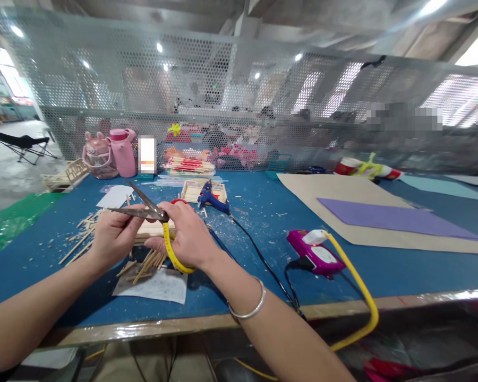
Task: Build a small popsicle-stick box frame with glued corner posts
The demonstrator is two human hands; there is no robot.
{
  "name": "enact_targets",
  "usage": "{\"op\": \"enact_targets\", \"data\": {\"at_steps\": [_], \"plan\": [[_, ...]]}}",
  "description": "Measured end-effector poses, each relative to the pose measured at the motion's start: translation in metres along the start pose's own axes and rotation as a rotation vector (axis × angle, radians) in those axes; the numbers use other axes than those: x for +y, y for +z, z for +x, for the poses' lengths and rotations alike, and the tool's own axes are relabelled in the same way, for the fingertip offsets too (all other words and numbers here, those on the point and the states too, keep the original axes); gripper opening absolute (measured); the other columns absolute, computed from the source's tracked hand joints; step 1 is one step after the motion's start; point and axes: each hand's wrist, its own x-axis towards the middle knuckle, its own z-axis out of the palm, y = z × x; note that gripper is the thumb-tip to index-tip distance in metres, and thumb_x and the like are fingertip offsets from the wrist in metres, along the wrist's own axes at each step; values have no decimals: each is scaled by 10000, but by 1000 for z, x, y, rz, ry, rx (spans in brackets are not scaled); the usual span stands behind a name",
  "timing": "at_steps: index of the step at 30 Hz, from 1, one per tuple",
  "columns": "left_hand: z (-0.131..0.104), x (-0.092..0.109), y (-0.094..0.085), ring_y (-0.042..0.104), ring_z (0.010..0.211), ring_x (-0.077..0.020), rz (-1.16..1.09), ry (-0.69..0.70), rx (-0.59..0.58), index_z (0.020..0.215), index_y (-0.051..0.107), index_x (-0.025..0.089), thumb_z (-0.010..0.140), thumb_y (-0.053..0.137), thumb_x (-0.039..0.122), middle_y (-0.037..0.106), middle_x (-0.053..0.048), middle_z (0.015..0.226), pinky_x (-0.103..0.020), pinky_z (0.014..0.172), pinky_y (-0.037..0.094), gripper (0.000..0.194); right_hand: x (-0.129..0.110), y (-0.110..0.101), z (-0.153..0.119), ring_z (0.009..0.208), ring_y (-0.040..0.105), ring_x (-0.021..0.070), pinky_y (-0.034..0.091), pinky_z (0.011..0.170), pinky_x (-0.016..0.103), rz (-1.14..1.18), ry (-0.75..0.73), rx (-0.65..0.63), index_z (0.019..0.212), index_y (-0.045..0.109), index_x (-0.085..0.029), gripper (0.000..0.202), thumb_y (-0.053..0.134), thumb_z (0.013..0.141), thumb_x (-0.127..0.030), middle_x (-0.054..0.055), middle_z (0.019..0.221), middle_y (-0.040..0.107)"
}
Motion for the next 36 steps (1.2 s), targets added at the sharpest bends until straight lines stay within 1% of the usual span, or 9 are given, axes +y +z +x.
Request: {"op": "enact_targets", "data": {"at_steps": [7, 12, 18, 24, 28, 30, 33, 34, 36], "plan": [[-1, 2, -1, 639, 614, -118, 36, 25, 16, 774, 685, 171, 849, 483, 227, 708, -4, 686, -174, 555, 439, 222, -4, -2, -1, 838, 516, 195, 422, 754, 322, 89, 2, -24, 1104, 508, -199, 531, 529, 752, -595, 68, 929, 548], [-1, 3, -1, 622, 594, -112, 28, 16, 18, 770, 677, 167, 856, 472, 242, 698, -8, 673, -176, 548, 425, 235, -5, -1, 0, 916, 541, 201, 427, 794, 321, 160, -9, -24, 1150, 499, -198, 553, 511, 766, -595, 82, 1005, 585], [-2, 0, -1, 622, 602, -118, 35, 16, 9, 749, 672, 166, 850, 479, 244, 690, -10, 659, -178, 545, 424, 231, -3, 0, -1, 918, 564, 214, 441, 790, 331, 110, 35, -19, 1160, 517, -204, 542, 560, 752, -558, 84, 1026, 610], [-1, 2, -2, 602, 571, -105, 73, 30, 9, 775, 675, 164, 857, 466, 234, 689, -8, 662, -177, 549, 424, 236, -2, 1, -1, 962, 575, 198, 438, 820, 301, 168, -4, -12, 1151, 533, -197, 473, 563, 782, -491, 83, 1068, 624], [1, 4, -3, 591, 532, -90, 102, 47, 31, 817, 686, 161, 848, 484, 215, 695, 1, 652, -166, 539, 426, 212, -1, 1, 0, 855, 597, 169, 438, 741, 257, 144, 10, -9, 1111, 557, -187, 391, 517, 827, -453, 64, 986, 646], [2, 4, -3, 606, 548, -94, 110, 38, 25, 825, 688, 161, 845, 494, 222, 706, -3, 669, -164, 548, 436, 204, -1, 1, 0, 756, 592, 146, 428, 673, 234, 121, 28, -8, 1069, 574, -178, 363, 486, 844, -449, 49, 901, 650], [3, 2, -2, 619, 565, -102, 106, 8, 35, 852, 681, 163, 846, 500, 248, 718, -11, 698, -171, 567, 454, 199, -1, 0, 0, 616, 539, 128, 395, 573, 225, 80, 104, 17, 1023, 564, -160, 396, 446, 844, -493, 25, 745, 617], [4, 1, -1, 623, 570, -106, 99, -1, 48, 870, 677, 164, 844, 505, 258, 722, -14, 708, -177, 574, 461, 198, -1, -1, 1, 611, 529, 133, 392, 567, 233, 62, 133, 30, 1029, 547, -158, 419, 438, 837, -514, 24, 735, 606], [3, 0, 0, 635, 593, -117, 80, -19, 72, 896, 672, 163, 836, 521, 274, 727, -26, 731, -191, 586, 472, 197, 0, -3, 1, 689, 541, 161, 411, 619, 263, 19, 161, 50, 1064, 508, -164, 469, 441, 814, -554, 46, 818, 608]]}}
